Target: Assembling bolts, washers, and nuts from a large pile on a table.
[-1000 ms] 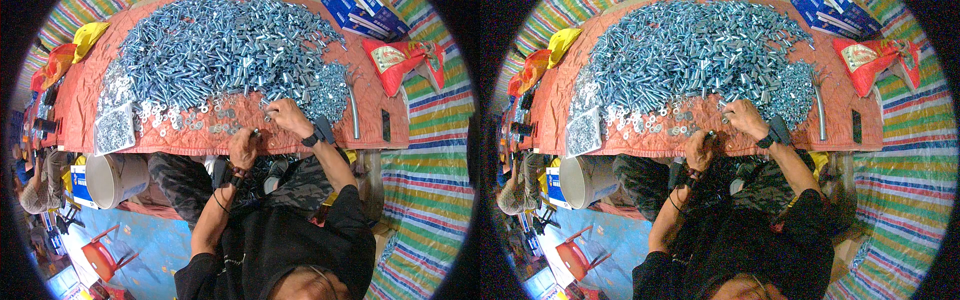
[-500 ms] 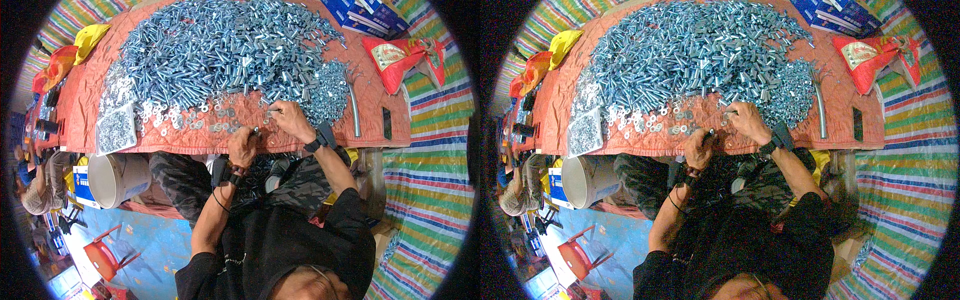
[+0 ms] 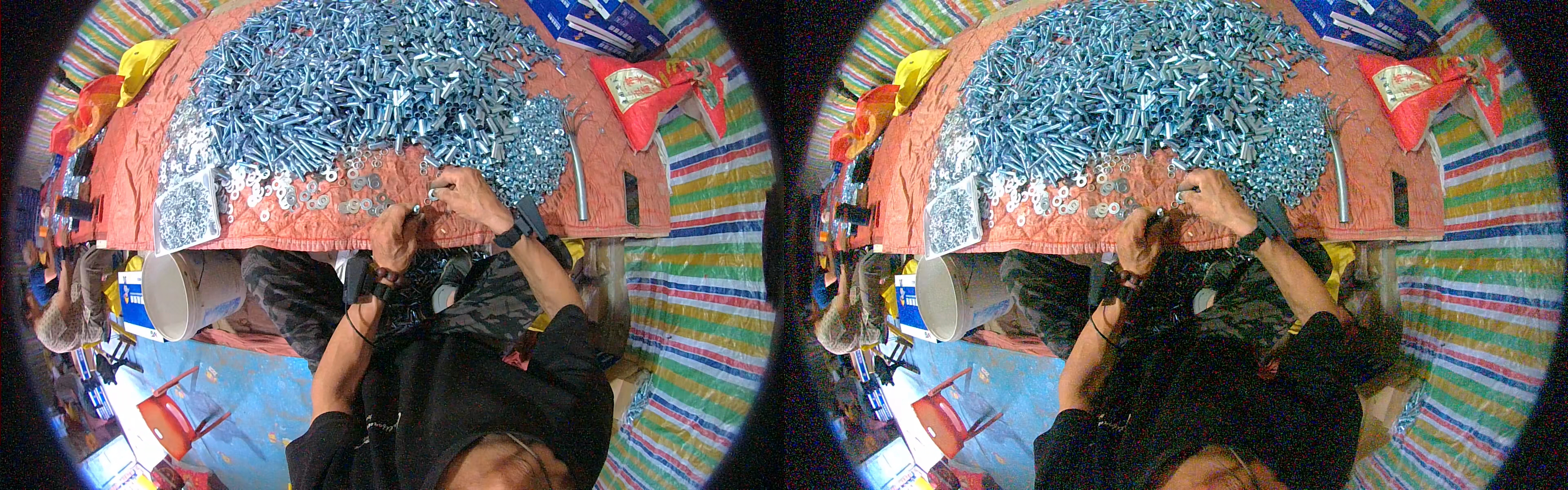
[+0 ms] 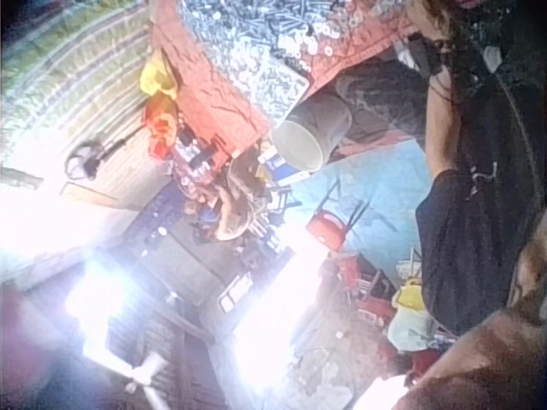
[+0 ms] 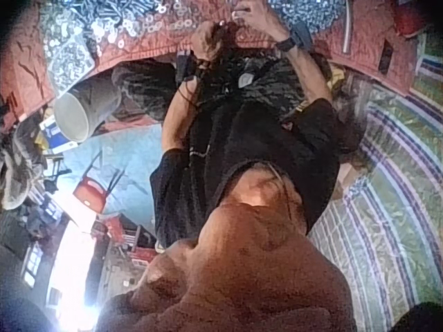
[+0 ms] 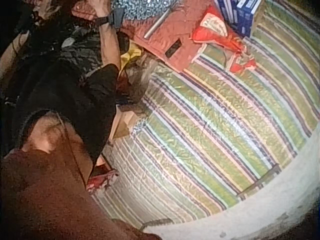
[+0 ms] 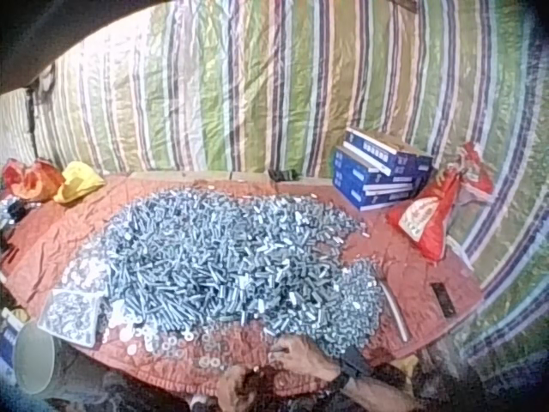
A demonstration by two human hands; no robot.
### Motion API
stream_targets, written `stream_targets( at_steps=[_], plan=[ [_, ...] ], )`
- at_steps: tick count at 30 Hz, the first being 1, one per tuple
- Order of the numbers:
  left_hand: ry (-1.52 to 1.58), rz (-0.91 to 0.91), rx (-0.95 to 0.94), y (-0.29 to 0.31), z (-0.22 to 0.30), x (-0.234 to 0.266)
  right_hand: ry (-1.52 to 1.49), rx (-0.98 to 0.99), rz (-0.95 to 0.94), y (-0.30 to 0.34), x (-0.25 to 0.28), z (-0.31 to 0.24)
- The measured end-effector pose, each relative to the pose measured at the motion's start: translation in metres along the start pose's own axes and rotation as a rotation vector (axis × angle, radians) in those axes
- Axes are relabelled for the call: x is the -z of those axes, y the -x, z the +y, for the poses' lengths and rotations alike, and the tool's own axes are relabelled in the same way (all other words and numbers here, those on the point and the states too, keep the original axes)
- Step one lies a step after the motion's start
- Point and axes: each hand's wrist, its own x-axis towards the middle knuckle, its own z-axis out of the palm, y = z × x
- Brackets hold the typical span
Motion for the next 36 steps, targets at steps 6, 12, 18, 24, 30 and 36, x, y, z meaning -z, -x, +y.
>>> stream_targets(
  at_steps=[6, 12, 18, 24, 30, 36],
  plan=[
    [-0.055, -0.001, -0.002, 0.001, 0.001, 0.0, -0.022, 0.029, 0.001, 0.006, -0.006, -0.006],
    [0.025, 0.027, -0.006, -0.001, 0.0, 0.0, 0.01, 0.035, 0.016, 0.014, -0.015, -0.01],
    [0.009, 0.009, -0.021, 0.0, -0.005, 0.004, 0.141, 0.165, 0.063, 0.019, -0.017, -0.021],
    [0.027, 0.017, -0.046, -0.002, 0.0, 0.005, -0.218, -0.074, 0.0, 0.016, -0.011, -0.019],
    [0.036, -0.006, -0.027, -0.002, 0.0, 0.007, -0.826, -0.311, -0.246, 0.014, -0.004, -0.026],
    [0.042, -0.01, -0.024, -0.002, -0.005, 0.006, -1.084, -0.397, -0.221, 0.014, -0.016, -0.023]
  ],
)
